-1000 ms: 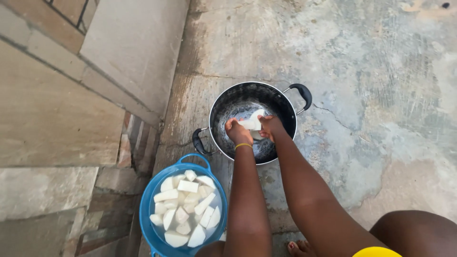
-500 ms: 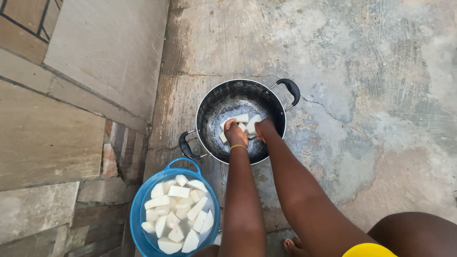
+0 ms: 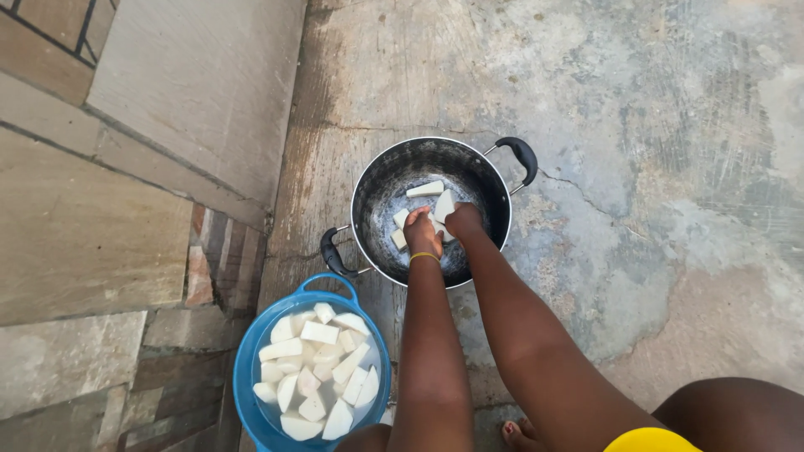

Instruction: Washing sliced yams in a bucket of water and transferring them to a cooking pot.

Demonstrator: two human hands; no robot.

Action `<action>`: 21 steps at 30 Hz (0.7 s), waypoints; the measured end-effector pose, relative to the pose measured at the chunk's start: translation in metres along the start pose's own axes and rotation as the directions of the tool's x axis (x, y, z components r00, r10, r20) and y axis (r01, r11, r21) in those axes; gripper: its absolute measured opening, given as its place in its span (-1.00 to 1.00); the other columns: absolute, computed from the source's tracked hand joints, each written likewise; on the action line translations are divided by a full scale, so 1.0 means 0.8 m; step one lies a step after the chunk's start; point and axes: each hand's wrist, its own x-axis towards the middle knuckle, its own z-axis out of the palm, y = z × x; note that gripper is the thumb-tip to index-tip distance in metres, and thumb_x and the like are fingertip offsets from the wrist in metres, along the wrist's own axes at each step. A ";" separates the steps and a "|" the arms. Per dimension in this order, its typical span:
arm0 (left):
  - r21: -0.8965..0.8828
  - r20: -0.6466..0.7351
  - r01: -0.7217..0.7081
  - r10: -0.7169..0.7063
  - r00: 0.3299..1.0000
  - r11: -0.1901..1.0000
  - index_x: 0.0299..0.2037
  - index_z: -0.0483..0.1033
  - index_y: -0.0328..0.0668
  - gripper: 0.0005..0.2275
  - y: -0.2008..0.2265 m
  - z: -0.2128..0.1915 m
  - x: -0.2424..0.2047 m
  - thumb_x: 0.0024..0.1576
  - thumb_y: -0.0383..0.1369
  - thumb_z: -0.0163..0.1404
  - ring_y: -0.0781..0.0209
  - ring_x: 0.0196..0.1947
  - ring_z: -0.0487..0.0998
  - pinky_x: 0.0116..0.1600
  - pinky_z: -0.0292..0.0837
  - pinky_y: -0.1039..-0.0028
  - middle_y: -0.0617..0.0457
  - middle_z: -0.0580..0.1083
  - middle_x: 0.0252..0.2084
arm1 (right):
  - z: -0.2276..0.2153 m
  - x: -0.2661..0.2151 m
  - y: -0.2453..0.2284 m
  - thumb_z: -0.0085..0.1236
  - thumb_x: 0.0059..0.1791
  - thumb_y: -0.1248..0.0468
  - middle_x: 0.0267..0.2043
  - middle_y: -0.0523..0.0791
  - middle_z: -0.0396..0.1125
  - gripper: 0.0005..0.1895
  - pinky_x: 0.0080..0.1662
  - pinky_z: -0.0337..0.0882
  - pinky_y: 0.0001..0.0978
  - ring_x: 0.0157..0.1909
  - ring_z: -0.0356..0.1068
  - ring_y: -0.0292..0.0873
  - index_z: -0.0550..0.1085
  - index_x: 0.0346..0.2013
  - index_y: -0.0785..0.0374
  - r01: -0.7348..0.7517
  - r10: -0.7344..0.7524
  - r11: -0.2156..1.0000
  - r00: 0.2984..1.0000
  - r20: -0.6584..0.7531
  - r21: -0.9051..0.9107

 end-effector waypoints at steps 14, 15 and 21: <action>0.089 0.126 -0.303 0.291 0.948 0.949 -0.27 0.63 -0.18 -0.91 0.180 -0.038 -0.082 0.20 -0.37 0.11 0.37 -0.64 0.29 -0.57 0.12 0.54 0.13 0.44 -0.52 | 0.055 -0.109 -0.184 0.03 0.02 0.36 -0.30 -0.01 0.51 -0.85 -0.16 0.49 -0.30 -0.25 0.53 -0.10 0.57 -0.25 0.28 0.783 -0.637 0.562 0.615 -0.465 0.265; 0.076 0.110 -0.314 0.305 0.946 0.946 -0.27 0.63 -0.18 -0.91 0.203 -0.051 -0.087 0.20 -0.37 0.11 0.37 -0.64 0.29 -0.57 0.12 0.54 0.13 0.44 -0.52 | 0.060 -0.122 -0.192 0.03 0.02 0.36 -0.30 -0.01 0.51 -0.85 -0.16 0.49 -0.30 -0.25 0.53 -0.10 0.57 -0.25 0.28 0.789 -0.653 0.553 0.610 -0.449 0.268; 0.340 0.334 -0.292 0.175 0.926 0.894 -0.27 0.59 -0.21 -0.93 0.349 -0.118 -0.160 0.14 -0.45 0.05 0.28 -0.46 0.58 -0.34 0.59 0.43 0.06 0.57 -0.39 | 0.095 -0.194 -0.252 -0.14 0.10 0.31 -0.37 -0.13 0.43 -0.76 -0.27 0.48 -0.40 -0.34 0.42 -0.28 0.52 -0.25 0.28 0.482 -0.644 0.542 0.765 -0.029 0.688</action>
